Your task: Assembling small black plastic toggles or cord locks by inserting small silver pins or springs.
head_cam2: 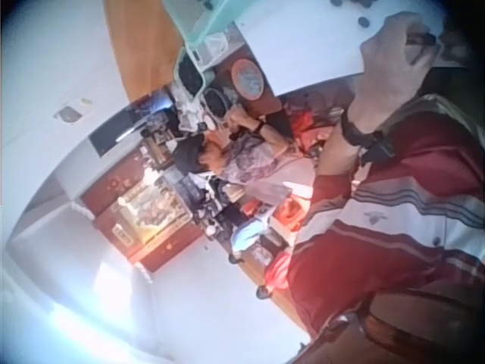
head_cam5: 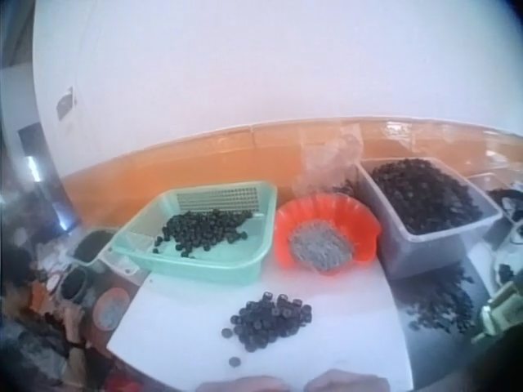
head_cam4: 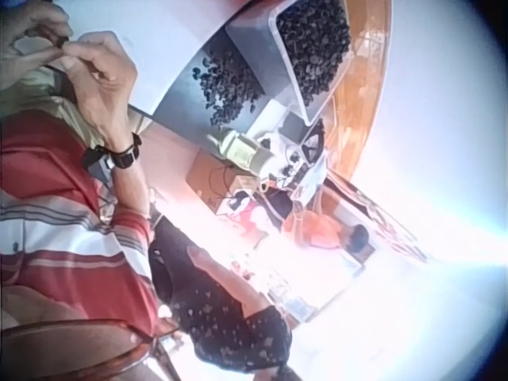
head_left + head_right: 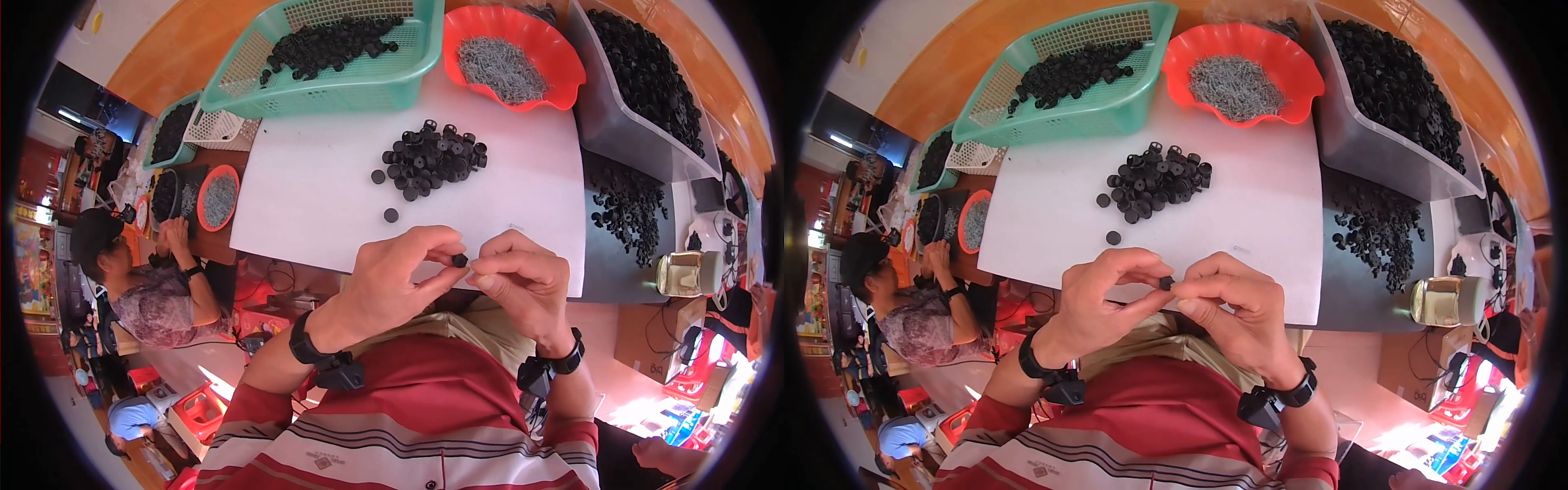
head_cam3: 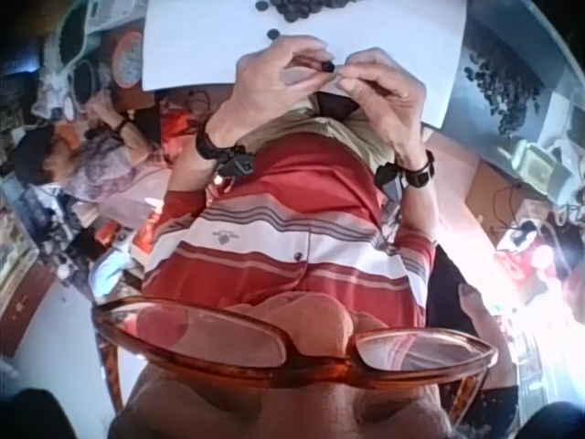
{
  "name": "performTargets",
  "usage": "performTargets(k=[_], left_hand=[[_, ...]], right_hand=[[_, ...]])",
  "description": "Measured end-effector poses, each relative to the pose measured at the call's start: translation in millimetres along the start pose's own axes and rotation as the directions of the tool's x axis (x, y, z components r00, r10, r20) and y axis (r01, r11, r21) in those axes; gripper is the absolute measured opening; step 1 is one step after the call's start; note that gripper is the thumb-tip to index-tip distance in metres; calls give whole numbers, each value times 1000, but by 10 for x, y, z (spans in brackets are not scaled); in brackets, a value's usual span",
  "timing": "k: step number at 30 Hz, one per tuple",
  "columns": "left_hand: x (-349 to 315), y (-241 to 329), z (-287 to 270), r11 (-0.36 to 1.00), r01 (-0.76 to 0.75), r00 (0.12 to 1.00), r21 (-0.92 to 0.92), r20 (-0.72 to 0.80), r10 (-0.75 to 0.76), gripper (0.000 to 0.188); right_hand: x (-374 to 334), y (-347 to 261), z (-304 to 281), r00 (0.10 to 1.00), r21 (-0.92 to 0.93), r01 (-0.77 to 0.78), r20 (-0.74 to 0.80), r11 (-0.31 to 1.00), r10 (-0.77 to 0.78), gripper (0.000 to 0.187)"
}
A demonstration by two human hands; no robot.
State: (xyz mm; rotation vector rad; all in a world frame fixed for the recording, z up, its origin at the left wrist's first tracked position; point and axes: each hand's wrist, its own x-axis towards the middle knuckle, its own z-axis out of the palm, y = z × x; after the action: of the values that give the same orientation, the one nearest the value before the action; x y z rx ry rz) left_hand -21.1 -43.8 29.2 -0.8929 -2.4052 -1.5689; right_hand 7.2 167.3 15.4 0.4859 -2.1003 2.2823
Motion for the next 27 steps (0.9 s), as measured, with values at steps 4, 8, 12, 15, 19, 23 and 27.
performTargets(k=[4, 8, 12, 15, 19, 23, 27], left_hand=[[-7, -14, 37, 999, -47, 999, 5, 16, 47, 45], [-23, -22, 66, 999, -49, 998, 8, 28, 49, 47], [-37, -53, 111, 1000, -27, 999, -6, 26, 27, 50], [-36, -37, 119, 1000, 2, 999, -19, 36, -1, 50], [-19, -13, 123, 998, 40, 998, -45, 42, -38, 49], [1, 8, 139, 996, 76, 996, -55, 52, -73, 49], [6, 23, 151, 992, 100, 993, -72, 68, -95, 50]], right_hand=[[-24, 28, 14, 999, 64, -37, -6, 997, 38, 15], [-57, 45, 9, 997, 85, -69, -12, 994, 71, 14], [-86, 60, -17, 997, 54, -73, -2, 996, 73, 14], [-114, 82, -21, 995, 84, -97, -10, 992, 98, 13], [-127, 80, -25, 995, 91, -93, -12, 992, 95, 13], [-147, 107, -40, 992, 145, -120, -27, 982, 126, 14], [-147, 63, -31, 985, 183, -158, -43, 970, 169, 13]])
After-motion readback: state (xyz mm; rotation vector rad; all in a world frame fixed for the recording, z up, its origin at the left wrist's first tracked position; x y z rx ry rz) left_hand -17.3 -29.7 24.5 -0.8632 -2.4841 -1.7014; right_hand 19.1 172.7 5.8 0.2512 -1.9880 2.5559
